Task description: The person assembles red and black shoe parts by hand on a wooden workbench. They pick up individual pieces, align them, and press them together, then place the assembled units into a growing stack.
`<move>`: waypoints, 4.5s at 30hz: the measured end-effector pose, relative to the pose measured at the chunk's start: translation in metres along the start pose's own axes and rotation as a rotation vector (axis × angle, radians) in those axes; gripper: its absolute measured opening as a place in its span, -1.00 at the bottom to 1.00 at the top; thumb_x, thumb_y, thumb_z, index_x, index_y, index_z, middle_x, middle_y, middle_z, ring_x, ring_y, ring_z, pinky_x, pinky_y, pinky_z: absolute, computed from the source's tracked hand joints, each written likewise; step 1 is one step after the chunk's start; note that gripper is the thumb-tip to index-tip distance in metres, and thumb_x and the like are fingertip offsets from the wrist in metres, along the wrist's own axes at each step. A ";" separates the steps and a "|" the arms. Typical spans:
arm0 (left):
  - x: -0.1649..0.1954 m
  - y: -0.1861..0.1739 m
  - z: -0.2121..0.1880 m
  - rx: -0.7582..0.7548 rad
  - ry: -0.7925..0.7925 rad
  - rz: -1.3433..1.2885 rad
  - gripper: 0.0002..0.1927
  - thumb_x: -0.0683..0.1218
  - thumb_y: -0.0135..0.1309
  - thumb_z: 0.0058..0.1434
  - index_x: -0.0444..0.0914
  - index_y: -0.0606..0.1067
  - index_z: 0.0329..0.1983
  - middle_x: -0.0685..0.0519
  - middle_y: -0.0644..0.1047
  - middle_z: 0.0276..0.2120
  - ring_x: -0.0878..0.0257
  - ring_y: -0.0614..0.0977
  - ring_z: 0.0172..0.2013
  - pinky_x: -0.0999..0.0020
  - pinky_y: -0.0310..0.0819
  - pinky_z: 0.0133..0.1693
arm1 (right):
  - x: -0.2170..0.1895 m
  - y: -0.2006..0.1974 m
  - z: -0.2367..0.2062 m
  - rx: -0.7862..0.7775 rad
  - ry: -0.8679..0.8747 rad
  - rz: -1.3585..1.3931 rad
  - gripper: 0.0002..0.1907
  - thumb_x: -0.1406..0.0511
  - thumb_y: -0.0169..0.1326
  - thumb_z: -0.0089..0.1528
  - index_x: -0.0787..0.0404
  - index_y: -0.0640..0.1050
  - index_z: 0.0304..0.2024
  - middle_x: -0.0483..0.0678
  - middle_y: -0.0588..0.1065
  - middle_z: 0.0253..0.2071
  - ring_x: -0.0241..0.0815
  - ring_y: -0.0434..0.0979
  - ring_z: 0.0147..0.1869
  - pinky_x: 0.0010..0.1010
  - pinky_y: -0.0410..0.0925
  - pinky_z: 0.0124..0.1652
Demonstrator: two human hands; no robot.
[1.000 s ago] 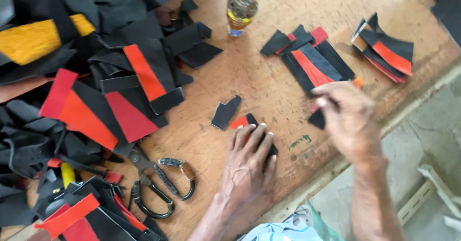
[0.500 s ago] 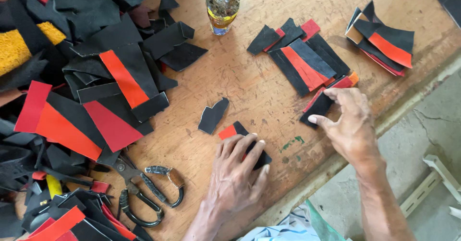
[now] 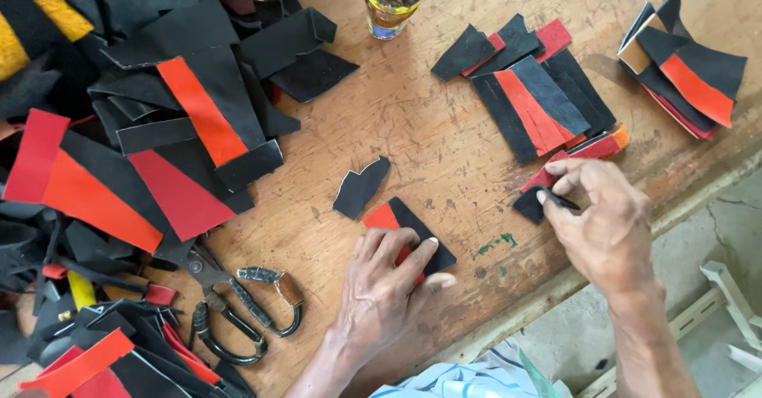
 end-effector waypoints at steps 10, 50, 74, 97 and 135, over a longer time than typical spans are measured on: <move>0.012 0.006 -0.003 -0.099 0.021 0.184 -0.41 -0.27 0.18 -0.03 -0.15 0.55 0.15 -0.15 0.37 0.23 -0.16 0.38 0.17 -0.04 0.34 0.17 | -0.033 0.013 -0.045 -0.123 -0.168 -0.009 -0.71 0.34 0.38 -0.02 0.23 0.51 -0.36 0.22 0.40 0.34 0.40 0.24 0.51 -0.07 0.23 0.36; 0.010 -0.003 -0.019 -0.257 -0.015 0.237 -0.47 -0.18 0.13 0.08 0.00 0.56 0.16 -0.13 0.27 0.25 -0.12 0.28 0.21 -0.05 0.12 0.23 | -0.061 0.057 -0.132 0.027 -0.234 0.132 -0.55 0.13 0.42 -0.02 0.18 0.55 -0.21 -0.02 0.46 -0.08 0.09 0.39 0.12 -0.05 0.26 0.15; 0.005 -0.021 -0.024 -0.297 -0.055 0.174 -0.40 -0.27 0.17 -0.03 -0.04 0.58 0.13 -0.15 0.30 0.27 -0.12 0.30 0.23 -0.01 0.19 0.19 | -0.061 0.066 -0.134 -0.003 -0.178 0.117 -0.55 0.14 0.42 -0.02 0.20 0.55 -0.22 -0.03 0.48 -0.11 -0.01 0.42 0.08 -0.13 0.26 0.10; 0.015 -0.011 -0.044 -0.035 -0.070 0.160 -0.42 -0.31 0.13 -0.02 -0.19 0.52 0.14 -0.28 0.32 0.31 -0.24 0.34 0.29 -0.09 0.29 0.25 | -0.140 0.122 0.083 -0.721 -0.401 0.254 -0.69 0.40 0.27 0.09 0.22 0.63 -0.09 -0.06 0.64 -0.36 -0.24 0.66 -0.30 -0.41 0.46 -0.26; 0.014 -0.022 -0.003 0.306 -0.430 0.147 -0.22 -0.17 0.38 -0.13 -0.44 0.31 0.16 -0.28 0.43 -0.06 -0.22 0.47 -0.04 -0.02 0.34 -0.06 | -0.092 0.101 0.088 -0.785 -0.163 0.483 -0.77 0.35 0.20 0.24 0.27 0.62 -0.05 -0.18 0.59 -0.31 -0.43 0.48 -0.24 -0.49 0.40 -0.23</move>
Point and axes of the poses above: each hand's wrist, its own z-axis towards the middle knuckle, its own y-axis out of the palm, x = y × z, the point moved 5 cm from there along z, towards the middle knuckle
